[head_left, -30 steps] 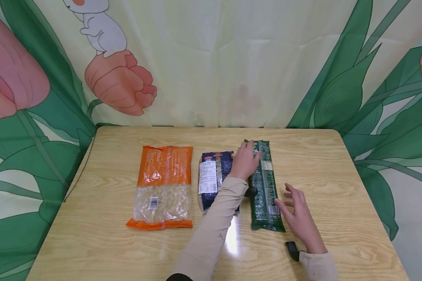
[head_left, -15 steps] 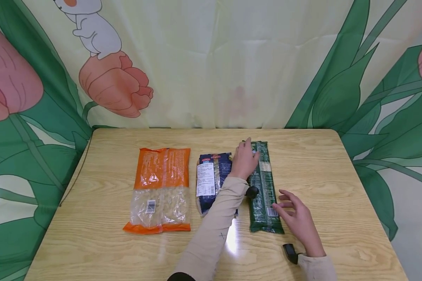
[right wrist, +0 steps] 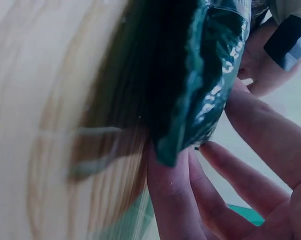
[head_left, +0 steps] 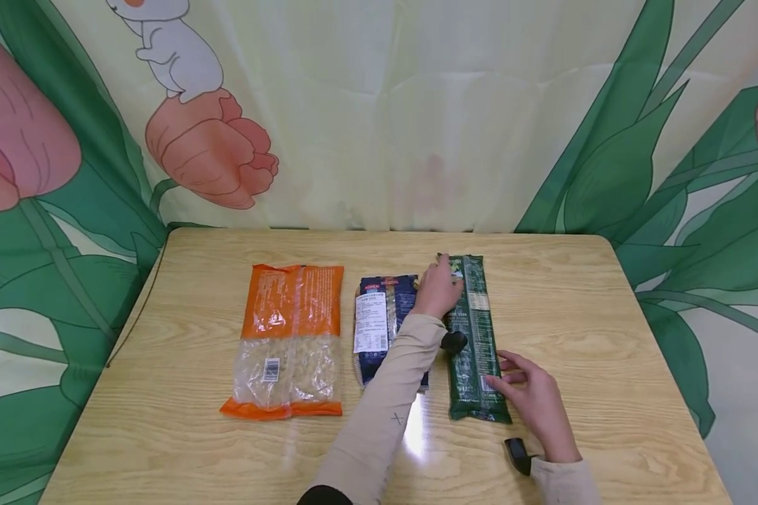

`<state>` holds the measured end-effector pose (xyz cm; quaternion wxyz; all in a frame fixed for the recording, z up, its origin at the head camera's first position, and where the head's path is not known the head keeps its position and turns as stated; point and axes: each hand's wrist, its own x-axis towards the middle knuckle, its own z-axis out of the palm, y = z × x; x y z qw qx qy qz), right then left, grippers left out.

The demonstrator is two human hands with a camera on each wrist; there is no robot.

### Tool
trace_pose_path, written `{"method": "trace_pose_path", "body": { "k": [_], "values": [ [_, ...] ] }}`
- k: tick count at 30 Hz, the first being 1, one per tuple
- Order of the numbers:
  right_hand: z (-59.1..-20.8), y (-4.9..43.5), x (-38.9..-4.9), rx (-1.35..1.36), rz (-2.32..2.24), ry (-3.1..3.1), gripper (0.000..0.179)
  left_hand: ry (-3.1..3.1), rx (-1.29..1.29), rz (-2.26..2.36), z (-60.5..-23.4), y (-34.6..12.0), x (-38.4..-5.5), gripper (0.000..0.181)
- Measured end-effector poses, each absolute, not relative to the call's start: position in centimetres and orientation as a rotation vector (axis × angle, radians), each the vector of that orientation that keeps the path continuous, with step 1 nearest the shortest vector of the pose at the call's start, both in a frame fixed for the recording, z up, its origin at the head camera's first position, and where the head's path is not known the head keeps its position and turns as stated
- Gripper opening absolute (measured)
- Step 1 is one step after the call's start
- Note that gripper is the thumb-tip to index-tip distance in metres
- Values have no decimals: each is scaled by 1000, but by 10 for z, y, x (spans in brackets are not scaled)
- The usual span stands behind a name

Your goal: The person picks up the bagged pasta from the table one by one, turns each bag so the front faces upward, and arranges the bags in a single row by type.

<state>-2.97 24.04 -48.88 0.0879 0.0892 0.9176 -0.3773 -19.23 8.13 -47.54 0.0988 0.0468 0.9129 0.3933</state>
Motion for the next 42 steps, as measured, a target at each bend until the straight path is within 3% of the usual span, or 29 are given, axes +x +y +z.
{"method": "trace_pose_path", "body": {
  "k": [42],
  "values": [
    [-488,239,-19,301,-1390,2734,42,2496,-160,1754,-463,76,-187,45]
  ]
}}
